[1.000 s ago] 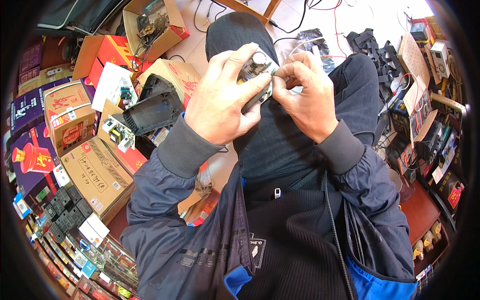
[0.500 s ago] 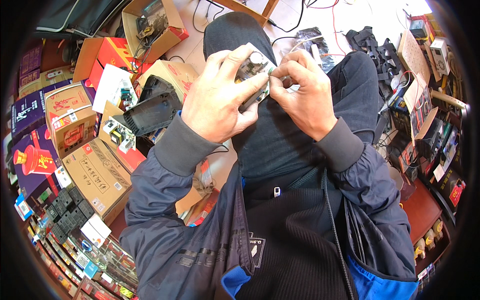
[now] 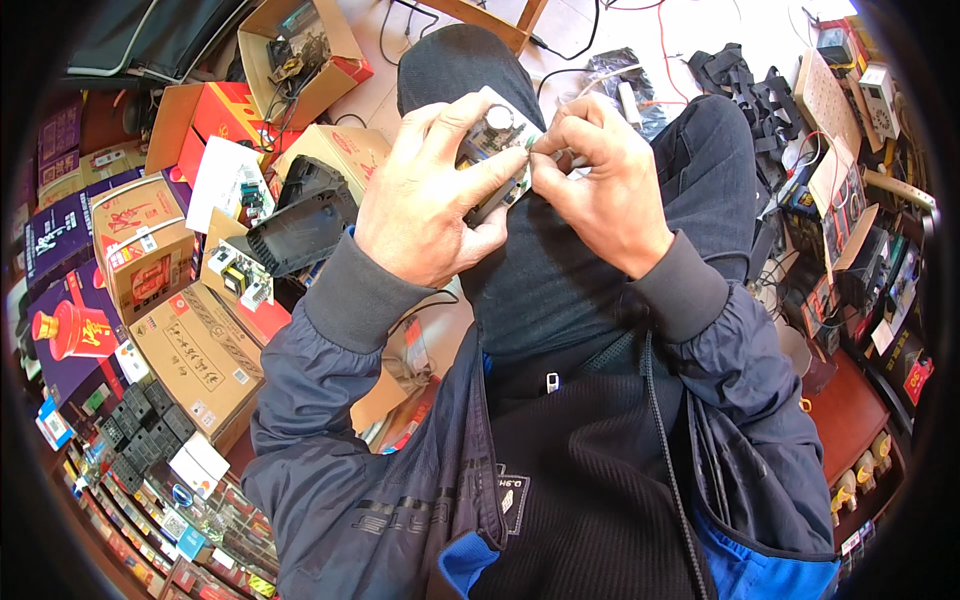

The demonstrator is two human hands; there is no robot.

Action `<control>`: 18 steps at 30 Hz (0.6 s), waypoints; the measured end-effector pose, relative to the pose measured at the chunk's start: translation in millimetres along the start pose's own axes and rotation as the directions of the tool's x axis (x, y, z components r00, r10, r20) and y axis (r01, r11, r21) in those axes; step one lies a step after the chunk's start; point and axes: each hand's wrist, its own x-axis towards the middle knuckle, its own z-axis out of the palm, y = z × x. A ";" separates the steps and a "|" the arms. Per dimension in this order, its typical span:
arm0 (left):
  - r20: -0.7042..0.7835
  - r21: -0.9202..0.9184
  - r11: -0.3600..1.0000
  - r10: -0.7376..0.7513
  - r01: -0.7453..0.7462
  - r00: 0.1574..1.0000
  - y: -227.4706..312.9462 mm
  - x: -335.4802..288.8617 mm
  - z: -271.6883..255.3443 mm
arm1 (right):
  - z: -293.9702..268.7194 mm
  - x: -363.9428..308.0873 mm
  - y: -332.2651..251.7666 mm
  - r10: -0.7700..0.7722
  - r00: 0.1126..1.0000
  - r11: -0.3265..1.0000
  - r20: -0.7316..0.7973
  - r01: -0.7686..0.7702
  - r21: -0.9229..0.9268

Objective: The person sits on the floor and uses a soldering iron to heat and remove a component from a green circuit board. They then use multimeter probes to test points on the board, reposition the board, and continue soldering and testing.

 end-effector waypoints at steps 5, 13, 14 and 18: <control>0.001 -0.001 1.000 -0.005 0.005 1.000 1.5 1.3 -0.5 | -0.9 -5.7 7.7 0.164 0.984 0.977 0.067 -0.171 0.124; 0.001 -0.029 1.000 -0.011 0.011 1.000 0.8 1.5 -1.4 | 0.9 -10.5 15.9 0.414 0.862 0.622 0.294 -0.503 0.600; 0.004 -0.027 1.000 -0.012 0.013 1.000 0.8 1.4 -1.4 | 1.4 -11.1 15.8 0.419 0.855 0.600 0.304 -0.513 0.614; 0.007 -0.017 1.000 -0.014 0.014 1.000 0.8 0.9 -1.6 | 7.1 -12.3 14.6 0.425 0.855 0.566 0.297 -0.507 0.651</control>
